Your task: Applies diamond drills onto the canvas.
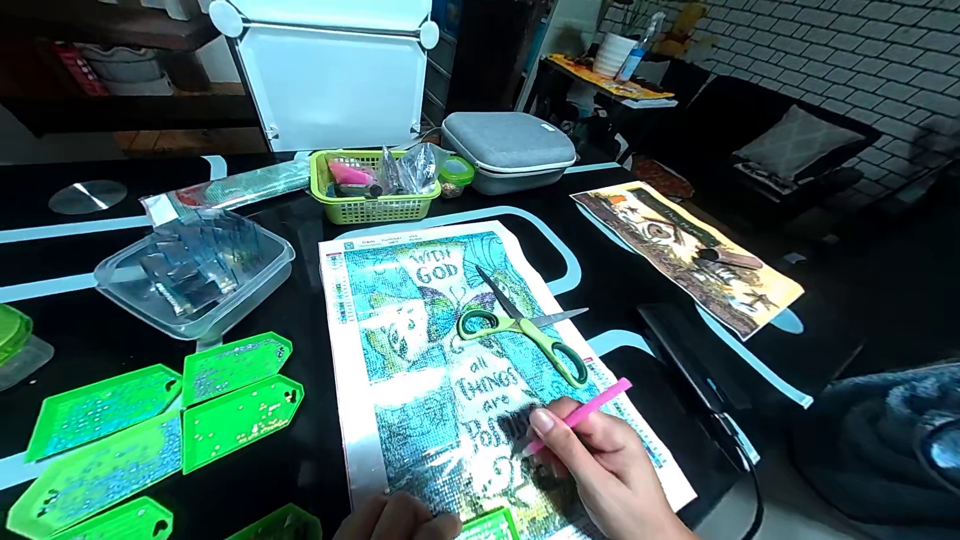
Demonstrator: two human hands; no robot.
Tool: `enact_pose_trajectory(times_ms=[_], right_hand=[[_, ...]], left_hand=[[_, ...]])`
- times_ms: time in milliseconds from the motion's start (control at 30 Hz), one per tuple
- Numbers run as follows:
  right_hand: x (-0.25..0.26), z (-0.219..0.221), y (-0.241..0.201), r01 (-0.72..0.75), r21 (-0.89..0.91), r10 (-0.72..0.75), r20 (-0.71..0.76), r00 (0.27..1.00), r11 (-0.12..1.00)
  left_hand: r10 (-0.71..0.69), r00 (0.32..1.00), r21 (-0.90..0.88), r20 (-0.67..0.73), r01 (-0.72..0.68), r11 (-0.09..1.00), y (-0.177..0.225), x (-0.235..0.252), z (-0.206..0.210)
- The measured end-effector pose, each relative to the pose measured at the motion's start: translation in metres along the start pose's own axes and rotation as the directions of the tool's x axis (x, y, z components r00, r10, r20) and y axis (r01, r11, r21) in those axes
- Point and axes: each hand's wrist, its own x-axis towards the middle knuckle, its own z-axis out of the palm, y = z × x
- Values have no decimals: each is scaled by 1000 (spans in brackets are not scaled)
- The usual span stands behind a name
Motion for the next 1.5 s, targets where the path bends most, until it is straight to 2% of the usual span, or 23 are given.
enact_pose_trajectory(times_ms=[100, 200, 500, 567, 667, 733, 1000, 1300, 1367, 1500], right_hand=[[-8, 12, -18, 14, 44, -17, 63, 998, 999], [-15, 22, -23, 77, -8, -75, 136, 988, 997], [-17, 25, -18, 121, -55, -110, 165, 980, 991], [-16, 24, -19, 81, -14, -78, 150, 986, 997], [-11, 17, -23, -75, 130, 64, 82, 995, 989], [-5, 11, -19, -128, 191, 126, 22, 992, 973], [-11, 21, -18, 129, -23, -123, 183, 975, 991], [-11, 24, -16, 204, -102, -179, 215, 960, 974], [-11, 23, -17, 162, -54, -149, 199, 969, 985], [-4, 12, -18, -58, 143, 45, 90, 995, 988]], left_hand=[[0, 1000, -10, -15, 0, 1000, 0, 0, 1], [0, 1000, -20, -23, -1, 1000, -1, 0, 1], [5, 999, -22, -33, -6, 1000, -1, 0, 3], [8, 1000, -19, -26, -8, 1000, -1, 0, 3], [12, 1000, -17, -21, -13, 1000, -1, 1, 2], [7, 1000, -11, -14, -7, 1000, -1, 1, 2], [-1, 1000, -27, -7, 1, 1000, 0, 1, 1], [4, 1000, -24, -19, -5, 1000, -1, 0, 2], [2, 1000, -18, -14, -3, 1000, -1, 0, 1], [-4, 1000, -17, -7, 4, 1000, 0, 1, 0]])
